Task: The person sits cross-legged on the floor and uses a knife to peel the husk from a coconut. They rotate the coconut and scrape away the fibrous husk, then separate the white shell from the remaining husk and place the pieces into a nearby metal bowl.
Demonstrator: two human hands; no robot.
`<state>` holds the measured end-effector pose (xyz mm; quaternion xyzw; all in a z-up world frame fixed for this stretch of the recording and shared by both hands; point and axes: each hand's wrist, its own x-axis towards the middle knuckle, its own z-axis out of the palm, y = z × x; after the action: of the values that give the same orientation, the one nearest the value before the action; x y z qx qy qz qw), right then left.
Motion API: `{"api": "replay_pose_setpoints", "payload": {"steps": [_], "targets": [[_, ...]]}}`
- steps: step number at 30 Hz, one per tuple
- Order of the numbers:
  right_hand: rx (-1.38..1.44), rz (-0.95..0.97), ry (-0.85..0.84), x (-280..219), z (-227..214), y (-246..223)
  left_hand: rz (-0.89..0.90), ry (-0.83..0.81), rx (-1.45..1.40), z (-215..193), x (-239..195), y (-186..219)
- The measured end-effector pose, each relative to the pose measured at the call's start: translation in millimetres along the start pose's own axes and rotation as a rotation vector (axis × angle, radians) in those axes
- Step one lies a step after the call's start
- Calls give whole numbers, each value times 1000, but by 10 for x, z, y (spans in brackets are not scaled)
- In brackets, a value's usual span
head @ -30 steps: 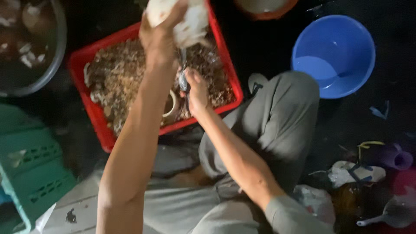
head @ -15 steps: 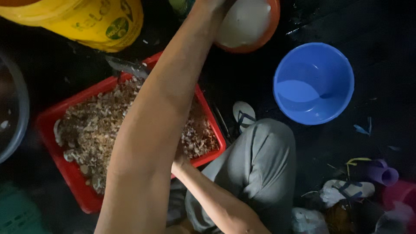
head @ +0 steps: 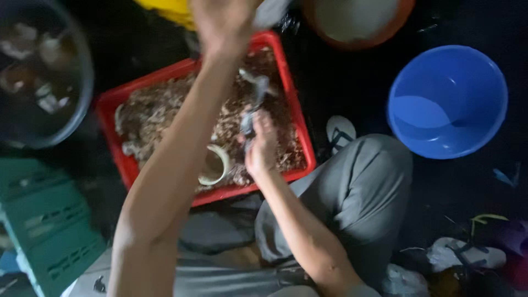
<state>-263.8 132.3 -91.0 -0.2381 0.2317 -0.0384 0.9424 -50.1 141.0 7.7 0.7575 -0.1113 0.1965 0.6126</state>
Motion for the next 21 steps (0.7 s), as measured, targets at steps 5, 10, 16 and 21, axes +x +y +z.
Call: {"api": "replay_pose_setpoints", "payload": {"steps": [5, 10, 16, 21], "targets": [[-100, -89, 36, 101, -88, -110, -321, 19, 229, -1544, -788, 710], [-213, -210, -80, -41, -274, -122, -219, -164, 345, -2143, -1753, 957], [-334, -305, -169, -269, -345, -95, -100, -406, 628, -2368, -2397, 983], [-436, -310, -244, -320, -209, -200, -86, -275, 861, -2229, -2496, 820]]}}
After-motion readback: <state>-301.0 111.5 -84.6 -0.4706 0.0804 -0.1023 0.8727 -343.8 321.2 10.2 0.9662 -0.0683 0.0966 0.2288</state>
